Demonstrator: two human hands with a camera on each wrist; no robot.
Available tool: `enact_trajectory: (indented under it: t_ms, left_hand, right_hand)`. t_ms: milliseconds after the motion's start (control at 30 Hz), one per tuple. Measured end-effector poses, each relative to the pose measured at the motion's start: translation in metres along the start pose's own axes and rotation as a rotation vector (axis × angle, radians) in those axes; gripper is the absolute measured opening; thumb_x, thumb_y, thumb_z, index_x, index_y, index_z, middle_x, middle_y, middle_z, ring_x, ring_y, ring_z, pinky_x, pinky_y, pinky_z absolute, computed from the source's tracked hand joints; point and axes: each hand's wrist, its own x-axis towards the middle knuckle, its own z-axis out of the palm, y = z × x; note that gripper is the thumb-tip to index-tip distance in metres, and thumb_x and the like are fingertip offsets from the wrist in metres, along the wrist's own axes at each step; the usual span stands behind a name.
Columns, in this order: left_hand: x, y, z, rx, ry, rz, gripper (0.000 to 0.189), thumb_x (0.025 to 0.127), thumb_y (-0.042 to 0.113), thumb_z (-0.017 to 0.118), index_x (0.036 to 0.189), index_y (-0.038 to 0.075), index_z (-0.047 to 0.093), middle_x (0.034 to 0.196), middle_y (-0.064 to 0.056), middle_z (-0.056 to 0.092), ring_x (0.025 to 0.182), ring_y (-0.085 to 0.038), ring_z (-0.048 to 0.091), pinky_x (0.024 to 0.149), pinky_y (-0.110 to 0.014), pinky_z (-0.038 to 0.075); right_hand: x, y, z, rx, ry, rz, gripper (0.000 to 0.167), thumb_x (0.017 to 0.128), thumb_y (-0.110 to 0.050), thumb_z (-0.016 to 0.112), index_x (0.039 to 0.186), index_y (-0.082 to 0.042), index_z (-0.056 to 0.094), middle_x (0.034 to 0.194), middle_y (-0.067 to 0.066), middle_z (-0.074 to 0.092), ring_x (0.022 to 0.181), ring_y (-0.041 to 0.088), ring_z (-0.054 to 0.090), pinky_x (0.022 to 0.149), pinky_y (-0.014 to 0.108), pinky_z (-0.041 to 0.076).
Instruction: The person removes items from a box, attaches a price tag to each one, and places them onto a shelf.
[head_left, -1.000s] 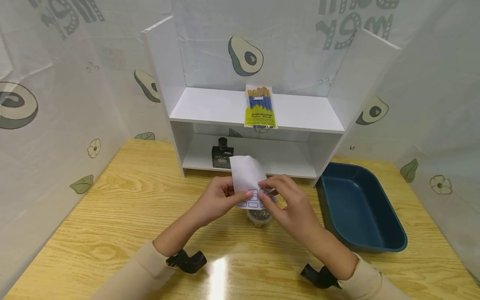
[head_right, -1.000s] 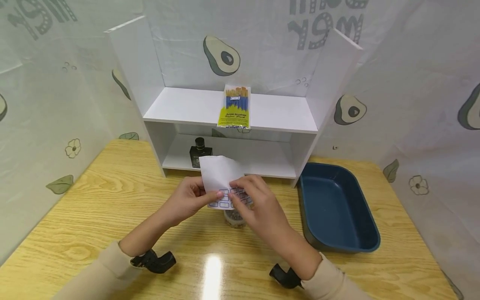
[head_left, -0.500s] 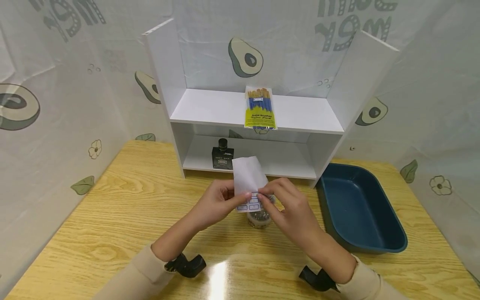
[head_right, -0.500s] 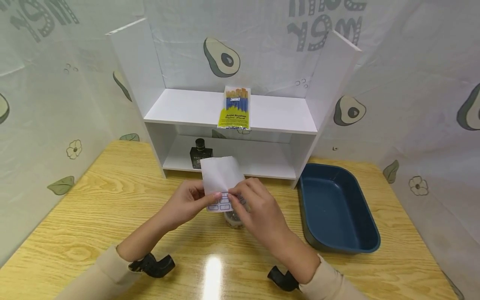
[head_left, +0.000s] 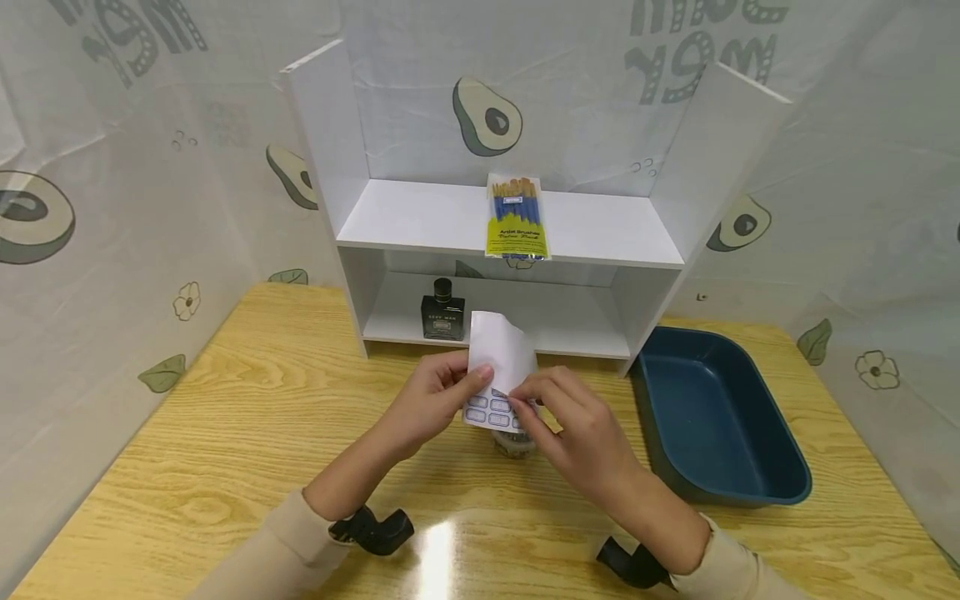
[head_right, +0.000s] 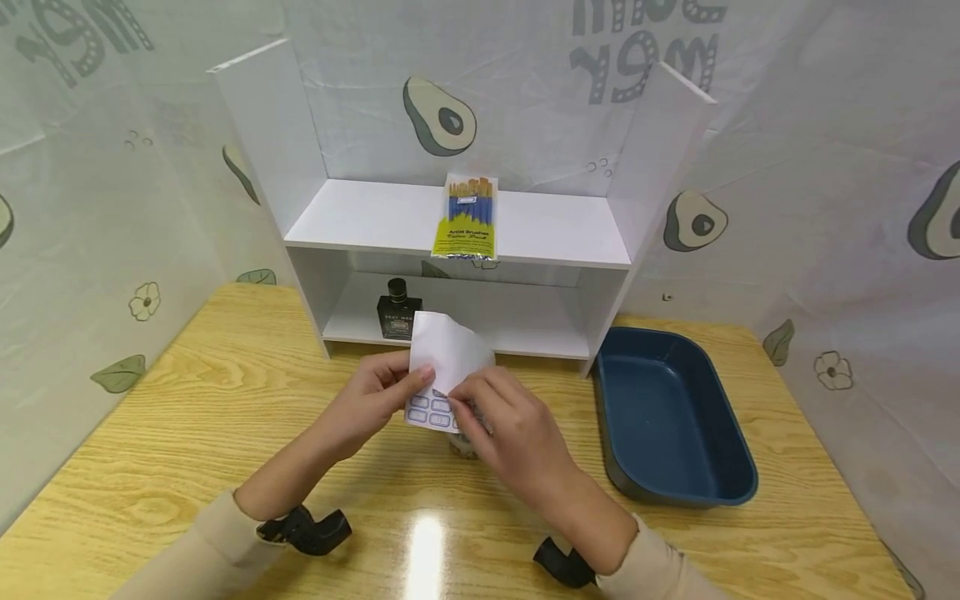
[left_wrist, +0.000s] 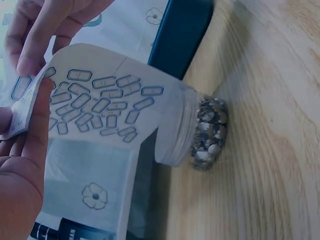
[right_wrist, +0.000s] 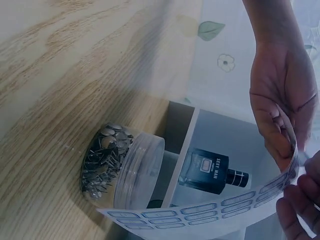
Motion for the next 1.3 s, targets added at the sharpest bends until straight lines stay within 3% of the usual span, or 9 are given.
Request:
enact_trajectory:
  t_ms: [233,333,467,767,833,967,1067,1133,1300]
  left_hand:
    - [-0.002,0.002,-0.012,-0.057,0.012,-0.002,0.037,0.107,0.007,0.056,0.139,-0.012,0.055,0.126,-0.036,0.067,0.094,-0.008,0.072,0.084,-0.025,0.062]
    - [-0.004,0.002,-0.022,-0.061,0.028,-0.037,0.037,0.107,0.006,0.054,0.141,-0.01,0.053,0.125,-0.034,0.067,0.096,-0.011,0.071,0.084,-0.027,0.062]
    - [-0.009,0.0,-0.038,-0.029,0.039,-0.117,0.039,0.107,0.006,0.047,0.143,-0.008,0.051,0.125,-0.026,0.067,0.099,-0.014,0.069,0.087,-0.03,0.059]
    - [-0.017,-0.016,-0.084,0.057,0.091,-0.328,0.028,0.098,0.007,0.037,0.111,-0.003,0.059,0.085,0.001,0.064,0.078,-0.013,0.061,0.073,-0.026,0.05]
    - [-0.018,-0.024,-0.091,0.112,0.066,-0.369,0.023,0.098,0.008,0.038,0.105,0.0,0.059,0.08,0.001,0.062,0.072,-0.012,0.062,0.071,-0.026,0.049]
    - [-0.022,-0.041,-0.099,0.288,-0.016,-0.433,0.03,0.102,0.012,0.04,0.114,-0.002,0.064,0.088,-0.006,0.066,0.071,-0.013,0.065,0.078,-0.027,0.05]
    - [-0.026,-0.051,-0.098,0.442,-0.076,-0.435,0.03,0.102,0.015,0.046,0.115,-0.002,0.067,0.095,-0.01,0.066,0.079,-0.016,0.063,0.082,-0.029,0.048]
    - [-0.026,-0.054,-0.097,0.525,-0.107,-0.416,0.022,0.099,0.014,0.051,0.105,0.0,0.067,0.091,-0.009,0.065,0.082,-0.018,0.061,0.08,-0.031,0.048]
    - [-0.024,-0.058,-0.094,0.701,-0.114,-0.376,0.014,0.089,0.009,0.062,0.102,0.004,0.066,0.094,-0.009,0.065,0.086,-0.021,0.058,0.077,-0.033,0.048]
  right_hand:
    - [-0.001,-0.001,-0.001,0.079,0.003,-0.037,0.008,0.102,-0.017,0.069,0.101,-0.009,0.071,0.103,0.0,0.07,0.094,0.013,0.066,0.08,0.02,0.058]
    - [-0.002,-0.001,-0.001,0.1,0.009,-0.04,0.003,0.098,-0.009,0.073,0.101,-0.009,0.071,0.102,0.001,0.069,0.091,0.013,0.066,0.078,0.017,0.056]
    - [-0.005,0.001,-0.002,0.109,-0.003,0.0,0.024,0.085,0.007,0.08,0.1,-0.009,0.071,0.102,0.001,0.07,0.088,0.013,0.064,0.078,0.013,0.054]
    - [-0.014,0.01,-0.006,0.128,-0.018,0.119,0.026,0.086,0.009,0.078,0.101,-0.01,0.071,0.101,-0.001,0.071,0.088,0.011,0.066,0.077,0.014,0.056]
    - [-0.016,0.012,-0.006,0.133,-0.02,0.14,0.025,0.086,0.008,0.078,0.101,-0.011,0.07,0.1,-0.002,0.071,0.087,0.01,0.066,0.074,0.013,0.055]
    - [-0.019,0.015,-0.006,0.157,-0.054,0.241,0.021,0.089,0.004,0.078,0.099,-0.013,0.072,0.096,-0.005,0.071,0.084,0.004,0.063,0.071,0.018,0.056]
    - [-0.021,0.016,-0.006,0.189,-0.1,0.371,0.012,0.093,-0.003,0.077,0.098,-0.014,0.075,0.092,-0.006,0.072,0.083,0.002,0.063,0.071,0.023,0.058]
    - [-0.022,0.017,-0.007,0.212,-0.14,0.465,0.008,0.095,-0.006,0.076,0.098,-0.014,0.076,0.092,-0.005,0.074,0.084,0.002,0.064,0.072,0.024,0.059]
    - [-0.027,0.018,-0.007,0.291,-0.244,0.634,0.004,0.097,-0.011,0.074,0.097,-0.011,0.078,0.094,0.0,0.077,0.083,0.002,0.066,0.072,0.024,0.058]
